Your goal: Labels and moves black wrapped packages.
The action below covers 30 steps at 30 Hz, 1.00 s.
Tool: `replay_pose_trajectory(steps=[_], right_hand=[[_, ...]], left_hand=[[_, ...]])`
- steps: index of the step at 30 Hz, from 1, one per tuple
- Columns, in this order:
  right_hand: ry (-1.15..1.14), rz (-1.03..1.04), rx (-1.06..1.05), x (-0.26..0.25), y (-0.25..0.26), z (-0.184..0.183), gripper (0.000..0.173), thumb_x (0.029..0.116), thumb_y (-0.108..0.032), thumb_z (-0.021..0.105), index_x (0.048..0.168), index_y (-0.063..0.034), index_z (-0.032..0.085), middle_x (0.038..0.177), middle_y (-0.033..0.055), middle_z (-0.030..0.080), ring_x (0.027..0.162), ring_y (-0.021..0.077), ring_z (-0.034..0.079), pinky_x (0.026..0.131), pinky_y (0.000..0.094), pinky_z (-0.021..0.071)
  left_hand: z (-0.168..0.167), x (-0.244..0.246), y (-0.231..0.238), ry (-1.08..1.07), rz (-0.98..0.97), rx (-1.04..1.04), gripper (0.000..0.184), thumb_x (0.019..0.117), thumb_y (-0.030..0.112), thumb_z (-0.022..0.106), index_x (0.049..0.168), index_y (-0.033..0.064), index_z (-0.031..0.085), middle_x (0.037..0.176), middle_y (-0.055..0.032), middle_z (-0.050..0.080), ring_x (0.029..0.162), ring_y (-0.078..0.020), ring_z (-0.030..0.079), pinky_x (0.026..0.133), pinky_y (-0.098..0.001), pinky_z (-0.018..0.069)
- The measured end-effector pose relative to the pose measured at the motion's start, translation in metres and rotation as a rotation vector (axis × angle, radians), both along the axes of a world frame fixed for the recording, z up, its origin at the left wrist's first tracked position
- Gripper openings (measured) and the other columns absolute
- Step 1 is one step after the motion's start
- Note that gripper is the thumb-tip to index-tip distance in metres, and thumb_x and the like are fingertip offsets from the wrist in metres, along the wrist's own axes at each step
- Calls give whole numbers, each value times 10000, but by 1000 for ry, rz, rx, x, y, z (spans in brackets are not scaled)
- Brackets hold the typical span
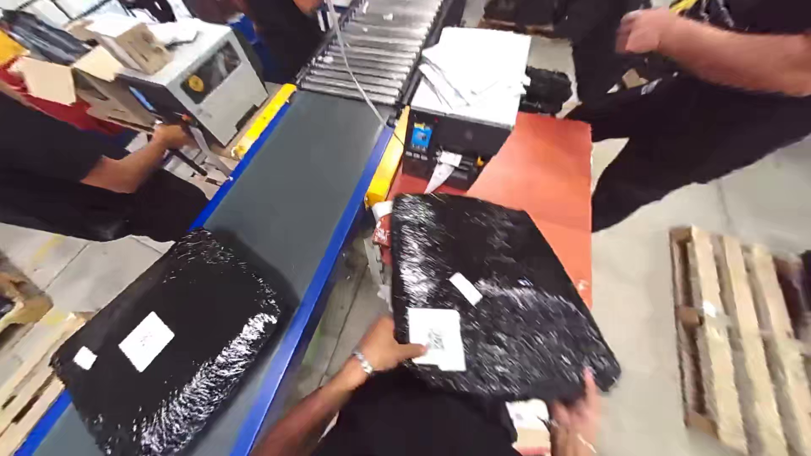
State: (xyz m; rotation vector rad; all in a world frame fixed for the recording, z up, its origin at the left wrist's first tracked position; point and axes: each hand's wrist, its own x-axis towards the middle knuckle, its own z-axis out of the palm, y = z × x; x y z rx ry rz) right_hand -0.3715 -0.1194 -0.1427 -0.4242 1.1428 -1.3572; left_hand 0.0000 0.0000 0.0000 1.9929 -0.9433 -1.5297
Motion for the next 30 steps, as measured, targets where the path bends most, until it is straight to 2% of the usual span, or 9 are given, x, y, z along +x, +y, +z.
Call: replay_pose_trajectory(steps=[5, 8, 11, 12, 14, 15, 19, 22, 30], right_hand=[[-229, 390, -91, 152, -20, 31, 186, 1010, -224, 539, 1129, -149, 661, 999, -27, 764, 926, 73, 724, 826, 305, 629], [-202, 734, -148, 243, -52, 61, 420, 957, -139, 619, 1340, -67, 463, 1116, 35, 708, 1001, 129, 696, 892, 353, 605], [255, 1255, -428, 323, -123, 74, 701, 950, -126, 709, 1527, 25, 340, 1360, 155, 620, 1156, 179, 667, 992, 346, 571], [387, 1277, -458, 347, -152, 68, 740, 932, -126, 744, 1546, 19, 357, 1362, 201, 626, 1148, 230, 679, 980, 381, 571], [452, 1082, -284, 380, -217, 48, 558, 987, -194, 692, 1456, 23, 481, 1241, 198, 690, 1040, 238, 716, 911, 390, 591], [474, 939, -173, 388, -251, 38, 540, 994, -292, 688, 1403, 23, 529, 1181, 187, 708, 979, 234, 722, 863, 387, 595], [581, 667, 22, 385, -350, -3, 679, 931, -554, 689, 1304, 9, 618, 1150, 169, 705, 1002, 263, 691, 871, 448, 571], [565, 631, 44, 385, -371, -3, 648, 928, -621, 637, 1159, -19, 703, 1056, 97, 752, 975, 213, 710, 870, 441, 566], [440, 502, 45, 389, -383, 2, 339, 942, -324, 746, 1084, -17, 721, 827, 70, 741, 704, 137, 689, 683, 334, 574]], left_hand=[[19, 70, 130, -229, 396, -232, 392, 806, 242, 819, 1080, -22, 721, 974, -90, 760, 930, -139, 730, 913, -396, 600], [17, 97, 183, -332, 672, -271, 326, 856, 110, 705, 1103, -96, 648, 932, -54, 727, 849, -25, 689, 837, -265, 592], [-11, 118, 206, -436, 1126, -294, 328, 1028, 120, 563, 1274, -90, 511, 949, -29, 631, 747, 23, 620, 709, -206, 566], [-20, 121, 212, -465, 1254, -313, 415, 1055, 131, 532, 1399, -81, 437, 1080, -80, 598, 816, -3, 605, 758, -214, 553], [-37, 119, 219, -611, 1438, -354, 419, 1052, 88, 527, 1400, -132, 442, 1171, -198, 593, 910, -93, 601, 862, -259, 534], [-41, 112, 216, -648, 1493, -342, 382, 1060, 80, 507, 1367, -141, 449, 1114, -180, 570, 873, -87, 598, 831, -248, 538], [-62, 61, 184, -459, 1537, -289, 306, 1048, 22, 469, 1316, -126, 461, 974, -97, 584, 712, -62, 630, 665, -242, 576], [-86, 30, 133, -286, 1512, -212, 321, 1040, 24, 493, 1331, -108, 471, 1034, -124, 596, 757, -99, 626, 696, -284, 573], [-125, 35, -96, -95, 931, -302, 329, 1017, 38, 558, 1293, -139, 532, 1042, -189, 680, 799, -147, 686, 722, -318, 601]])
